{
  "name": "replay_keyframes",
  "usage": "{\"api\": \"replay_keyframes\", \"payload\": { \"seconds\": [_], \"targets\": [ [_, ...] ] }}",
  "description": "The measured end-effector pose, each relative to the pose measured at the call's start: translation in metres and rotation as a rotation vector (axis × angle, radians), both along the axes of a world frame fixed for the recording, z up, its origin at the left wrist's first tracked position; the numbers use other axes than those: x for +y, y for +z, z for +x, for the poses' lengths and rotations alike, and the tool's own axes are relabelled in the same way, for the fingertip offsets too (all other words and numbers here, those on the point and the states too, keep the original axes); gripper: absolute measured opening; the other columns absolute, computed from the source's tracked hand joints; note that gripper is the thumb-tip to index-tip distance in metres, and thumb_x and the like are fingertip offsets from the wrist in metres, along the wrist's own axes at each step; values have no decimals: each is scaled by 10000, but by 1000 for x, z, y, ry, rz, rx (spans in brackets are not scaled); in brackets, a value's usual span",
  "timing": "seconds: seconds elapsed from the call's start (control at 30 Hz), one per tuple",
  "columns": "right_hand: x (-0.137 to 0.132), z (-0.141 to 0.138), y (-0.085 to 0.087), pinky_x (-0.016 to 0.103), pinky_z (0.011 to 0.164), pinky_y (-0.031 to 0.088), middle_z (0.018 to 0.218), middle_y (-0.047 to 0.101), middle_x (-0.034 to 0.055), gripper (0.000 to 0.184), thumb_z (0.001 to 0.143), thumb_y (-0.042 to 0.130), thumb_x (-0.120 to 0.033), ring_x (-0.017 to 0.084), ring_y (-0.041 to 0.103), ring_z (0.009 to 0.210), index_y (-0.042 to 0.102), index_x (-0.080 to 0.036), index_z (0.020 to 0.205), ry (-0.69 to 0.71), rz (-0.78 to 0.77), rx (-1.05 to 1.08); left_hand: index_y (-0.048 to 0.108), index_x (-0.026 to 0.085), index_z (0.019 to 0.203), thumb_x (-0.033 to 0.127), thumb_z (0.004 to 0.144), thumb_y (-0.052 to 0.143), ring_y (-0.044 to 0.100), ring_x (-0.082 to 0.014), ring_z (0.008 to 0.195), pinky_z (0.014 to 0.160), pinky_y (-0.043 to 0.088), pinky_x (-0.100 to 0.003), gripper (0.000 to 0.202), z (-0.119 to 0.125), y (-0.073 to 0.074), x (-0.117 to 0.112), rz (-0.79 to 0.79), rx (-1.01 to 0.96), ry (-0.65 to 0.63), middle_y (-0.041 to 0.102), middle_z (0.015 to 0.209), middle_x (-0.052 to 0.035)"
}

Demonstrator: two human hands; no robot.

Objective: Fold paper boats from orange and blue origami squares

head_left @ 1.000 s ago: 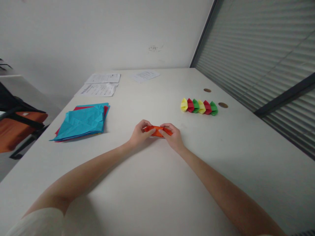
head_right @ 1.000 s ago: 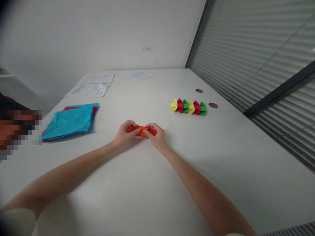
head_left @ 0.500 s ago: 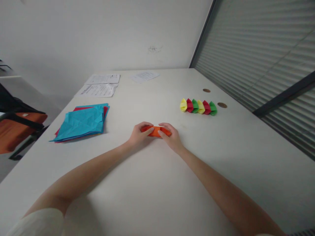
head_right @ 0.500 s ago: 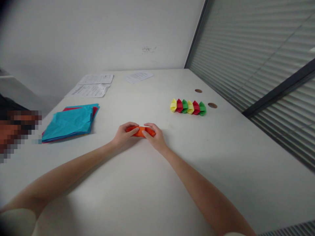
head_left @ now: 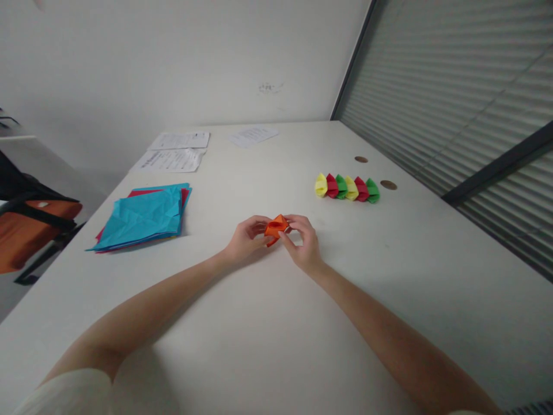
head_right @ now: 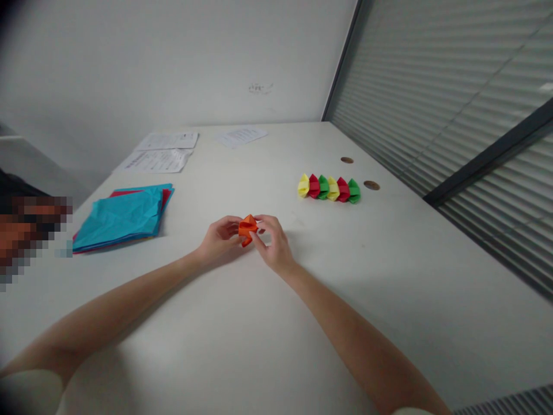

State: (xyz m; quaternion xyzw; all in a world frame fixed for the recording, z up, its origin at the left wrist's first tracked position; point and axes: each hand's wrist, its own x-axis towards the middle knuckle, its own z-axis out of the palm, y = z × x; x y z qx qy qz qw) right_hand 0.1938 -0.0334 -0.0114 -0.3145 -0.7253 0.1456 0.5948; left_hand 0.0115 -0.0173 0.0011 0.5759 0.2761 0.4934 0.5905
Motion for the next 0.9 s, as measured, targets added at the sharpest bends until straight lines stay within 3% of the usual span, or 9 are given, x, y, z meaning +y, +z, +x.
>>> {"api": "replay_keyframes", "payload": {
  "seconds": [0.13, 0.43, 0.73, 0.9],
  "targets": [
    [-5, 1, 8, 440, 892, 543, 1187, 572, 92, 232, 883, 595, -179, 226, 588, 1081, 592, -284, 1090, -76, 105, -173, 678, 150, 988, 190, 692, 801, 670, -179, 880, 810, 532, -329, 323, 0, -5, 1, 83, 27, 23, 717, 964, -87],
    [-9, -3, 13, 439, 913, 534, 1104, 542, 113, 231, 921, 527, -243, 233, 565, 1064, 627, -232, 1129, -86, 24, -228, 697, 186, 1155, 362, 883, 631, 619, -200, 1019, 926, 471, -347, 330, 1, 4, -7, 175, 146, 16, 684, 1123, -120],
    [-10, -1, 11, 440, 905, 531, 1156, 520, 111, 228, 922, 520, -285, 235, 554, 1074, 653, -244, 1102, -118, -20, -249, 633, 193, 1274, 440, 911, 572, 620, -204, 970, 818, 516, -336, 443, 6, -4, -10, -73, -7, -103, 658, 1161, -122],
    [-9, -3, 12, 459, 963, 498, 1140, 508, 127, 224, 909, 549, -310, 257, 534, 1124, 646, -203, 1080, -193, -41, -234, 645, 178, 1252, 416, 900, 601, 611, -188, 961, 848, 497, -334, 427, 6, -10, -7, -92, -11, -55, 667, 1162, -123]
  ]
}}
